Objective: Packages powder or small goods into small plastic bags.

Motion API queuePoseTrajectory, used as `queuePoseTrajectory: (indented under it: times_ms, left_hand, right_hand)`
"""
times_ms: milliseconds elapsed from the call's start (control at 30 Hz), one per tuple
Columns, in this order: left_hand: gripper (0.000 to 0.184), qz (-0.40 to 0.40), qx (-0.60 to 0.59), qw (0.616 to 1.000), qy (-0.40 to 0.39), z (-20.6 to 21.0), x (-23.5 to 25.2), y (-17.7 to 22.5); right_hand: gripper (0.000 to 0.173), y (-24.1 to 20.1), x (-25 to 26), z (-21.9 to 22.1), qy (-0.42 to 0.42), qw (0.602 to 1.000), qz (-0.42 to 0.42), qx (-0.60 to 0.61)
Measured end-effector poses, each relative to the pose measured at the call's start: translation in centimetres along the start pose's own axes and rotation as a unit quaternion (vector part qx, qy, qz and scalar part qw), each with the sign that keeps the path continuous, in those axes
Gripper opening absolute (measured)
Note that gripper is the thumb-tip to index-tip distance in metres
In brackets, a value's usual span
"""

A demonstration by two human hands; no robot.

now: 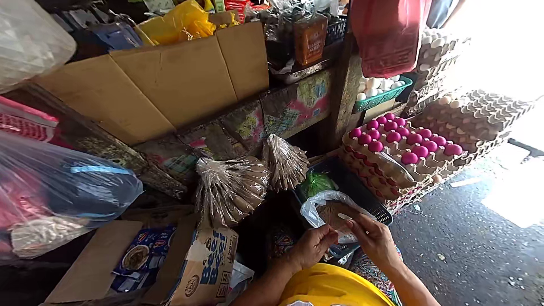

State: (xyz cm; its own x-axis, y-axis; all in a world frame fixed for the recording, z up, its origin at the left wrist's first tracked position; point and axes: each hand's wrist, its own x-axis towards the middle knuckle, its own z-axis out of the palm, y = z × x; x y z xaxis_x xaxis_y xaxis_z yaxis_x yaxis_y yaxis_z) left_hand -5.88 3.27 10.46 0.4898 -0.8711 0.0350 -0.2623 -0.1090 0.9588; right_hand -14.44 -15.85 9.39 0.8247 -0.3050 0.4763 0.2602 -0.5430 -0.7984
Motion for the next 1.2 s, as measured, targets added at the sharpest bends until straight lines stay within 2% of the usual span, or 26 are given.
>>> queuePoseTrajectory:
  times_ms: [100,200,300,400,467,567,667,833,1000,1200]
  left_hand:
    - [0.033,-0.014,0.048,0.999,0.014,-0.9,-1.1,-1.0]
    - [0.033,-0.062,0.095,0.993,0.033,-2.3,-2.9,-2.4]
    - [0.032,-0.101,0.132,0.984,0.065,-3.0,-4.2,-3.3]
    - [0.046,-0.079,0.115,0.989,0.052,-2.4,-3.3,-2.6]
    - [0.048,-0.043,0.094,0.994,0.046,-1.0,-2.1,-1.0]
    - [0.038,0.036,0.062,0.996,0.046,0.7,-0.5,0.9]
    - [0.029,0.073,0.031,0.997,0.011,1.1,0.2,1.2]
    - [0.027,0.064,0.024,0.998,-0.015,1.3,0.5,1.4]
    - [0.027,0.044,0.006,0.999,-0.003,1.6,0.7,1.3]
    - [0.031,0.048,-0.073,0.996,0.004,2.0,1.1,1.8]
  right_hand:
    - [0.039,0.3,0.8,-2.0,0.038,0.999,0.011,-0.002]
    - [0.037,0.5,1.4,-3.9,0.078,0.997,0.01,-0.01]
    - [0.038,0.4,1.1,-4.2,0.065,0.997,-0.013,-0.028]
    - [0.039,0.0,0.2,-2.2,-0.012,0.998,-0.046,-0.044]
    - [0.041,-0.3,-0.4,-0.5,-0.053,0.995,-0.065,-0.051]
    - [0.041,-0.7,-0.8,0.5,-0.06,0.994,-0.077,-0.053]
    - [0.04,-1.1,-0.9,-0.5,-0.049,0.995,-0.071,-0.057]
    - [0.042,-1.2,-0.9,-1.4,-0.037,0.993,-0.087,-0.075]
    - [0.041,-1.2,-0.6,-1.9,-0.019,0.994,-0.076,-0.071]
    - [0.04,-1.1,-0.4,-1.3,-0.015,0.995,-0.082,-0.052]
